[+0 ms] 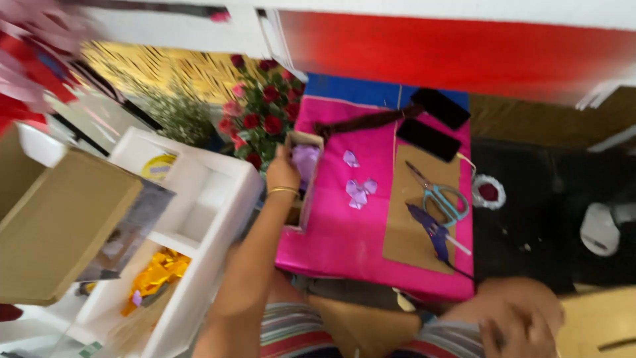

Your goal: The person repeatedly folds small purple paper pieces into bow shapes using a hot glue gun and scissors. They apply glue to the center of each folded piece, pinch it to form a bow, and trim excess material. The finished bows are placed on the pink work surface.

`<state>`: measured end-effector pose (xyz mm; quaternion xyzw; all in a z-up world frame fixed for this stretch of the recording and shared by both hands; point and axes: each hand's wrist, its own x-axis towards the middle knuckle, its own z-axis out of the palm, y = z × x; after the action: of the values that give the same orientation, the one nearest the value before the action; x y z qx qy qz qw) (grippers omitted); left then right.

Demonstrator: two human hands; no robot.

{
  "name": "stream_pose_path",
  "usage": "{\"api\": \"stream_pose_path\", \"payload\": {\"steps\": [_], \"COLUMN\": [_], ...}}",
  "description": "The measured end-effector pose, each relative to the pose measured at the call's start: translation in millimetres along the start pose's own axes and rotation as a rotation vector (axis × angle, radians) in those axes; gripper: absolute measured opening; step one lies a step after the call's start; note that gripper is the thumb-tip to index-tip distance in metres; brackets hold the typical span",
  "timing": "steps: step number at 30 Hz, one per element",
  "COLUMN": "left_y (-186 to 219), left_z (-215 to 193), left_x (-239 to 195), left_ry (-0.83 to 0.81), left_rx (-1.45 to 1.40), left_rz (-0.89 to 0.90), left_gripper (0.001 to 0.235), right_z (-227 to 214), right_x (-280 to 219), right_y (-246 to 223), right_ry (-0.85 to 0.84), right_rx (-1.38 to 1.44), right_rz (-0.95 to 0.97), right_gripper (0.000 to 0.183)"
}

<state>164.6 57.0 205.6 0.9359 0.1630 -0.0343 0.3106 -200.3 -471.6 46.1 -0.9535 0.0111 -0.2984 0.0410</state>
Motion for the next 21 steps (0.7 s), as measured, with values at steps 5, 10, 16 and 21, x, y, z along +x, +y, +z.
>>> {"api": "stream_pose_path", "payload": {"steps": [5,10,16,21], "left_y": [-56.6,-96.9,-111.4,-106.1], "left_z": [65.6,187.4,199.5,183.1], "left_x": [-58.1,-142.4,-154.8,-150.1], "left_ry": [0.248,-0.252,-0.084,-0.079], "left_rx": [-0.536,-0.790,0.024,0.246], "left_rz": [0.344,0.221,0.547,0.628], "left_gripper": [0.017,0.033,0.031,0.037], "right_z": [16.0,68.8,136.0,152.0], "right_x": [116.5,170.7,202.3,192.5], "right_y": [-61.2,-102.8,-114.8,-98.4], "right_ry": [-0.014,-0.405,-0.772,-0.638], "right_rx": [0.030,0.355,0.365,0.460], "right_rz": [-0.073,0.225,0.477,0.459], "right_gripper": [0.065,0.073,0.060,0.052]}}
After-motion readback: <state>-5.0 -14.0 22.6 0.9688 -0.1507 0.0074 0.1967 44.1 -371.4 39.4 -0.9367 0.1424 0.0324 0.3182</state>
